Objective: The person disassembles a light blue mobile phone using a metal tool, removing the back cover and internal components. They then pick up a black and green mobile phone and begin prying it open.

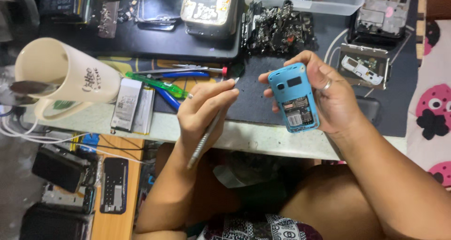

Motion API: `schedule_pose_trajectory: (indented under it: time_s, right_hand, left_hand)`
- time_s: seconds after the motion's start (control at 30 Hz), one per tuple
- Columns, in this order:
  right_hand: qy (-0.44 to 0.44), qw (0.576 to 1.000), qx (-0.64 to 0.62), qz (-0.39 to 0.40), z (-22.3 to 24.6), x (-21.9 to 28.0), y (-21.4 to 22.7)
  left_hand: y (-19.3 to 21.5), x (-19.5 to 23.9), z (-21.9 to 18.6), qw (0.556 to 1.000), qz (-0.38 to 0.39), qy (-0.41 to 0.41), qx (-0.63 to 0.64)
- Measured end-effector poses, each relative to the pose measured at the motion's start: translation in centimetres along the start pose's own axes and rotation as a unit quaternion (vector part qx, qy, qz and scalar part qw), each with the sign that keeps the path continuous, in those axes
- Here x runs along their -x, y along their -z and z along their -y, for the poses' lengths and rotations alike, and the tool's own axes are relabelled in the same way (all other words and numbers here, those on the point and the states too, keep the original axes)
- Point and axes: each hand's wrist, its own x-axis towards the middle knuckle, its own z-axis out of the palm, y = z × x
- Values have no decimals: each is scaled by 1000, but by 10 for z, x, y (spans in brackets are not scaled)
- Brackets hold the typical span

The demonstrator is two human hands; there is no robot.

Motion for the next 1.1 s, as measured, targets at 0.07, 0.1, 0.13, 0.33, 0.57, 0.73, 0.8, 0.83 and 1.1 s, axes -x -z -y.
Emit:
schedule_pose_trajectory:
  time_s: [0.07, 0.1, 0.13, 0.33, 0.57, 0.73, 0.8, 0.83, 1.1]
  right_hand:
    - [2, 1000, 4, 9, -1, -3, 4]
    - [2, 1000, 5, 15, -2, -5, 6]
    - [0, 1000, 9, 14, -3, -5, 8]
    - [7, 1000, 3, 29, -3, -9, 9]
    - [-25, 999, 16, -26, 1, -9, 4]
    - [-28, 997, 33, -56, -1, -9, 8]
    - [-31, 996, 36, -72, 0, -11, 8]
    - [-19, 996, 40, -77, 0, -12, 9]
    - [100, 985, 27, -134, 13, -7, 23]
  left_hand:
    - [1, 2, -2, 999, -12, 37, 25]
    - [2, 3, -4, 998, -18, 57, 37]
    - [3, 4, -5, 998, -19, 56, 28]
    - [1, 5, -9, 999, -12, 38, -6]
    - [3, 6, -6, 1000, 4, 4, 3]
    - [2, 3, -8, 999, -3, 20, 29]
    - [5, -3, -11, 998, -9, 32, 57]
    - [7, -7, -11, 997, -8, 30, 69]
    - [-24, -90, 23, 976, 53, -153, 147]
